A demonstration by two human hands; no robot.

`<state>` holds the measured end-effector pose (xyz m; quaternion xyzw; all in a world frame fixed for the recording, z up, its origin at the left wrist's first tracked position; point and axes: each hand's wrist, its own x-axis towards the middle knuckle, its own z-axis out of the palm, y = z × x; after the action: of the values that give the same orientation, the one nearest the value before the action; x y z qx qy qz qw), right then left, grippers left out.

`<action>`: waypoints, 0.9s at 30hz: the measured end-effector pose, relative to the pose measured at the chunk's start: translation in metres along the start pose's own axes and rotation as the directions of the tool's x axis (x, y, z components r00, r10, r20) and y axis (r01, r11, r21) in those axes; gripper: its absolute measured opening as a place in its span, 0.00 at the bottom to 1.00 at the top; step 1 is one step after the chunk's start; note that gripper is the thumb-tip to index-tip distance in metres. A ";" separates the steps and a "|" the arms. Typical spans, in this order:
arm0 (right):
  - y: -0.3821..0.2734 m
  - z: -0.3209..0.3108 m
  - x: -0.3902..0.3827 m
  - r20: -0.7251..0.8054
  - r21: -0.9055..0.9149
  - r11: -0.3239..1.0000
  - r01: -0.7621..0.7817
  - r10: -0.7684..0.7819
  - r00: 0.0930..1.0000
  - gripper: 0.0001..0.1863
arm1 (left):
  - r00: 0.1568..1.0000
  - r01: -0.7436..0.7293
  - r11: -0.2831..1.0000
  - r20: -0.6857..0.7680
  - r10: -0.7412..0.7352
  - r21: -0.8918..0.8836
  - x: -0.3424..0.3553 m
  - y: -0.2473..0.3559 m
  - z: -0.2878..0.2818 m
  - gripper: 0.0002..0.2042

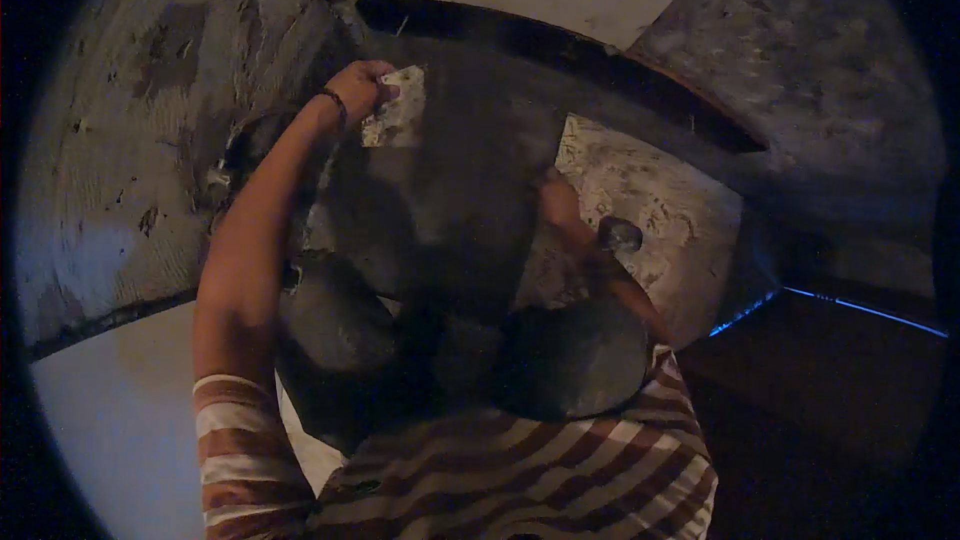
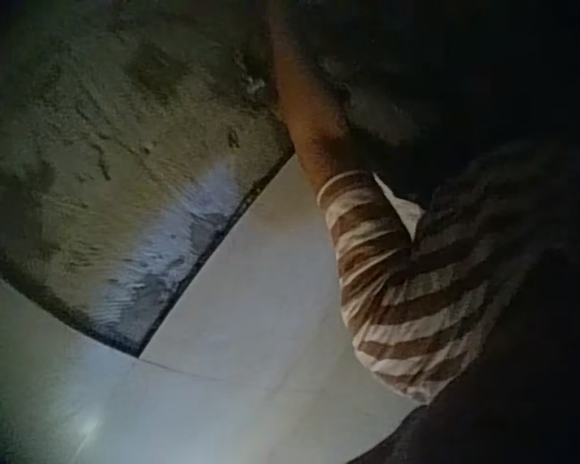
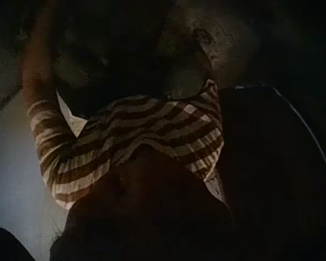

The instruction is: The person positions a tile onto a wall surface by hand, taps it into place with a rubber mallet, and inserts spacers between the tiles.

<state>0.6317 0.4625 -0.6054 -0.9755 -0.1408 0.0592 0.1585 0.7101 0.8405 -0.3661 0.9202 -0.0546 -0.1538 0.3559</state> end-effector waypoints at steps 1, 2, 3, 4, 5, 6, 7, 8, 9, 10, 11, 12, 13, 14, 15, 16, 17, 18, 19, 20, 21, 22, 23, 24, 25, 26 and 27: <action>-0.004 0.005 0.005 0.007 -0.012 0.998 -0.062 0.062 0.998 0.11 | 1.000 -0.013 0.999 -0.027 0.012 -0.031 0.001 0.005 -0.002 0.13; -0.027 0.003 0.010 0.011 0.011 0.999 -0.049 0.049 0.999 0.11 | 1.000 0.007 1.000 -0.030 -0.007 -0.013 -0.005 -0.001 -0.013 0.13; -0.067 -0.004 0.010 -0.038 0.203 0.974 -0.096 0.105 0.994 0.11 | 0.997 0.063 0.996 -0.042 -0.066 -0.064 -0.027 -0.013 -0.030 0.13; -0.097 -0.014 0.013 -0.092 0.379 0.915 -0.138 0.186 0.978 0.11 | 0.994 0.084 0.990 -0.061 -0.091 -0.117 -0.041 -0.016 -0.051 0.14; -0.080 -0.006 0.012 -0.119 0.361 0.923 -0.132 0.186 0.975 0.11 | 0.995 0.054 0.991 -0.073 -0.064 -0.126 -0.036 -0.001 -0.058 0.14; -0.016 0.005 0.009 -0.244 0.246 0.969 0.026 0.036 0.969 0.14 | 0.998 -0.003 0.972 -0.065 -0.012 -0.235 -0.014 0.033 -0.047 0.13; 0.041 -0.006 0.004 -0.335 0.104 0.979 0.173 -0.129 0.933 0.18 | 0.998 -0.058 0.940 -0.056 0.042 -0.337 0.005 0.067 -0.036 0.13; 0.013 -0.011 0.013 -0.279 0.165 0.966 0.199 -0.148 0.949 0.16 | 0.992 -0.125 0.956 -0.039 0.119 -0.265 -0.002 0.074 -0.048 0.13; -0.015 -0.018 -0.004 -0.240 0.225 0.952 0.209 -0.154 0.958 0.15 | 0.980 -0.196 0.962 -0.019 0.196 -0.190 -0.004 0.070 -0.046 0.14; -0.093 -0.023 -0.009 -0.224 0.356 0.894 0.271 -0.200 0.954 0.14 | 0.917 -0.341 0.852 -0.059 0.395 0.398 -0.034 0.019 -0.061 0.14; -0.113 -0.055 -0.017 -0.229 0.404 0.872 0.277 -0.197 0.953 0.13 | 0.947 -0.248 0.968 -0.200 0.251 0.040 -0.036 0.027 -0.054 0.14; -0.128 -0.093 -0.024 -0.226 0.444 0.850 0.285 -0.201 0.953 0.12 | 0.907 -0.297 0.933 -0.244 0.342 0.202 -0.045 0.025 -0.054 0.15; -0.143 -0.131 -0.036 -0.219 0.460 0.843 0.278 -0.195 0.956 0.11 | 0.861 -0.304 0.783 -0.196 0.470 0.543 -0.052 0.019 -0.052 0.17; -0.110 -0.152 -0.033 -0.025 0.340 0.875 0.345 -0.359 0.933 0.10 | 0.927 -0.197 0.978 -0.311 0.210 0.072 -0.043 0.021 -0.045 0.19; -0.069 -0.175 -0.021 0.202 0.227 0.881 0.416 -0.460 0.865 0.10 | 0.963 -0.050 0.902 -0.259 -0.070 -0.429 -0.036 0.023 -0.041 0.21; -0.052 -0.201 -0.007 0.197 0.246 0.916 0.317 -0.368 0.909 0.11 | 0.951 -0.092 0.857 -0.301 -0.076 -0.506 -0.029 0.033 -0.044 0.22; -0.042 -0.216 0.002 0.200 0.271 0.939 0.210 -0.268 0.942 0.12 | 0.939 -0.128 0.803 -0.331 -0.090 -0.582 -0.025 0.039 -0.044 0.24; -0.063 -0.258 0.012 0.190 0.261 0.937 0.231 -0.285 0.939 0.12 | 0.931 -0.144 0.802 -0.353 -0.088 -0.579 -0.025 0.035 -0.040 0.24; -0.106 -0.327 0.024 0.249 0.169 0.948 0.271 -0.307 0.918 0.12 | 0.919 -0.166 0.716 -0.369 -0.137 -0.679 -0.023 0.022 -0.034 0.24; -0.140 -0.370 0.033 0.315 0.079 0.947 0.311 -0.319 0.894 0.12 | 0.908 -0.186 0.613 -0.372 -0.191 -0.768 -0.024 0.008 -0.026 0.23; -0.152 -0.386 0.038 0.298 0.065 0.950 0.304 -0.309 0.903 0.12 | 0.911 -0.205 0.612 -0.378 -0.167 -0.764 -0.009 0.004 -0.015 0.23; -0.163 -0.392 0.047 0.232 0.034 0.919 0.393 -0.389 0.891 0.12 | 0.918 -0.203 0.465 -0.333 -0.216 -0.862 0.000 -0.005 -0.002 0.23; -0.170 -0.399 0.058 0.169 -0.010 0.885 0.465 -0.457 0.873 0.12 | 0.931 -0.195 0.297 -0.272 -0.244 -0.935 0.006 0.004 -0.004 0.23; -0.179 -0.405 0.064 0.176 -0.020 0.887 0.461 -0.451 0.875 0.12 | 0.851 -0.372 0.872 -0.492 0.184 -0.317 0.000 0.004 -0.002 0.20; -0.187 -0.402 0.072 0.191 -0.031 0.892 0.451 -0.438 0.879 0.12 | 0.855 -0.371 0.870 -0.485 0.183 -0.326 -0.007 0.015 -0.004 0.20; -0.192 -0.399 0.073 0.212 -0.048 0.903 0.427 -0.408 0.888 0.12 | 0.796 -0.358 0.901 -0.584 0.156 -0.247 -0.013 0.031 -0.001 0.18; -0.204 -0.396 0.079 0.238 -0.044 0.911 0.409 -0.389 0.890 0.12 | 0.729 -0.315 0.933 -0.674 0.120 -0.175 -0.020 0.036 0.007 0.16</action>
<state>0.7184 0.5557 -0.1708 -0.9189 -0.3578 0.1285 0.1050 0.6898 0.8139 -0.3420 0.8431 -0.0136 0.2140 0.4932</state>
